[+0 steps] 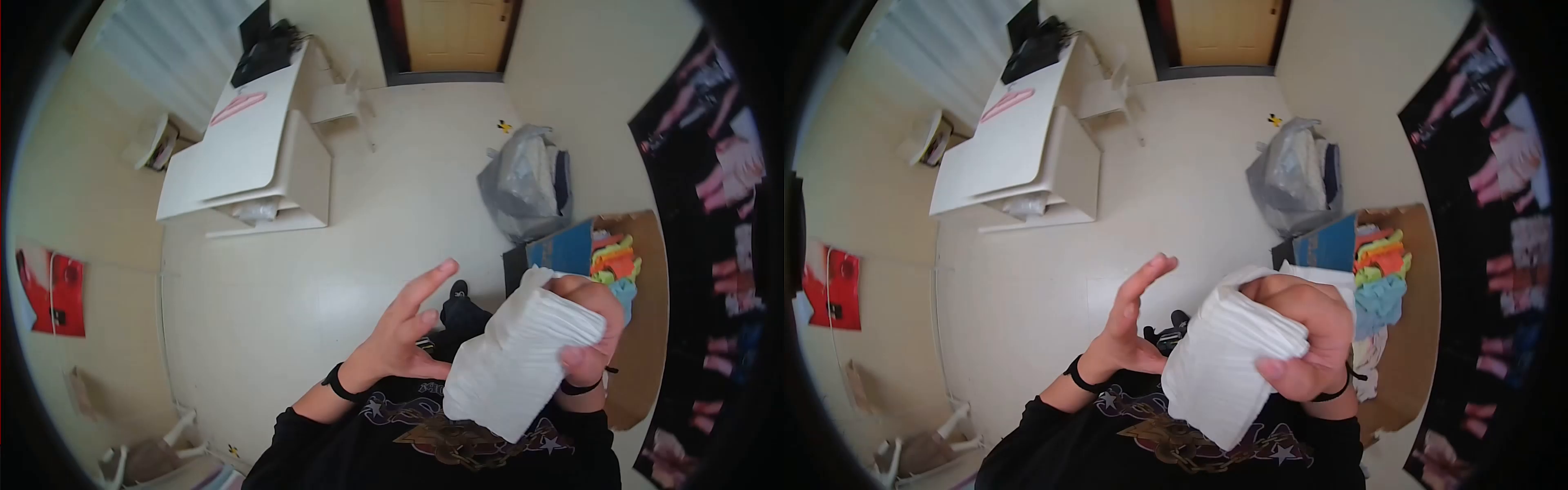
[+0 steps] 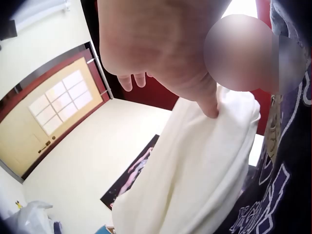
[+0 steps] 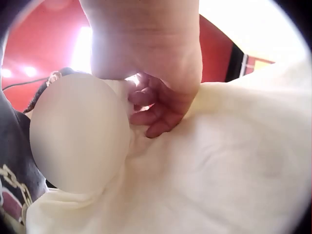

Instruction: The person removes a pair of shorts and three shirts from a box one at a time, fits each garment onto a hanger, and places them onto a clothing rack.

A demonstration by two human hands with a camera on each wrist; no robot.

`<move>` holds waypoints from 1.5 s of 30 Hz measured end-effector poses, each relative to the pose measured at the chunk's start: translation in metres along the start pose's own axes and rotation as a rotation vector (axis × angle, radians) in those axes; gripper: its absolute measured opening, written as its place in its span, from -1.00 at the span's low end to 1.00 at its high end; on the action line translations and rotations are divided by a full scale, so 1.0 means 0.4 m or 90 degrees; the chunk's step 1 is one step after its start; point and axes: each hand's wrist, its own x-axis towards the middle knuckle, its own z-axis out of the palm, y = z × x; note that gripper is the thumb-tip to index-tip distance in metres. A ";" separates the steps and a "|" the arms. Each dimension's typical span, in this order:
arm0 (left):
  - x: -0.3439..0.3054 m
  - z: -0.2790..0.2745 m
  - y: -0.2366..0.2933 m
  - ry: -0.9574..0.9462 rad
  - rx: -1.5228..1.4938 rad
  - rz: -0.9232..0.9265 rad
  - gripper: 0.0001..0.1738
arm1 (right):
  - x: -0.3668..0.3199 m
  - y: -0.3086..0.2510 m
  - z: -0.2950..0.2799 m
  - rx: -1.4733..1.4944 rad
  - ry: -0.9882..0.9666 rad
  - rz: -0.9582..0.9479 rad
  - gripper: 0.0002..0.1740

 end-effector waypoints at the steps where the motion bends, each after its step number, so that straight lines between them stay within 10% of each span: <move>1: -0.011 -0.025 -0.014 0.025 0.029 -0.010 0.45 | 0.029 0.054 0.015 -0.020 -0.043 0.061 -0.69; 10: 0.046 -0.240 -0.115 -0.090 0.042 -0.489 0.05 | 0.360 0.436 0.125 0.039 -0.267 0.171 -0.76; 25: 0.329 -0.515 -0.378 0.072 0.067 -0.578 -0.10 | 0.876 0.771 0.268 0.285 -0.422 0.167 -0.78; 35: 0.394 -0.761 -0.724 -0.031 -0.045 -0.434 0.87 | 1.089 0.955 0.307 0.173 -0.226 0.350 -0.88; 39: 0.435 -0.846 -0.881 0.035 0.025 -0.353 0.59 | 1.193 1.047 0.385 0.041 -0.120 0.372 -0.74; 41: 0.420 -0.881 -0.951 0.256 -0.133 -0.404 0.25 | 1.237 1.097 0.398 -0.091 -0.228 0.315 -0.69; 45: 0.426 -1.032 -1.030 0.229 -0.028 -0.374 -0.11 | 1.297 1.177 0.464 -0.060 -0.283 0.330 -0.56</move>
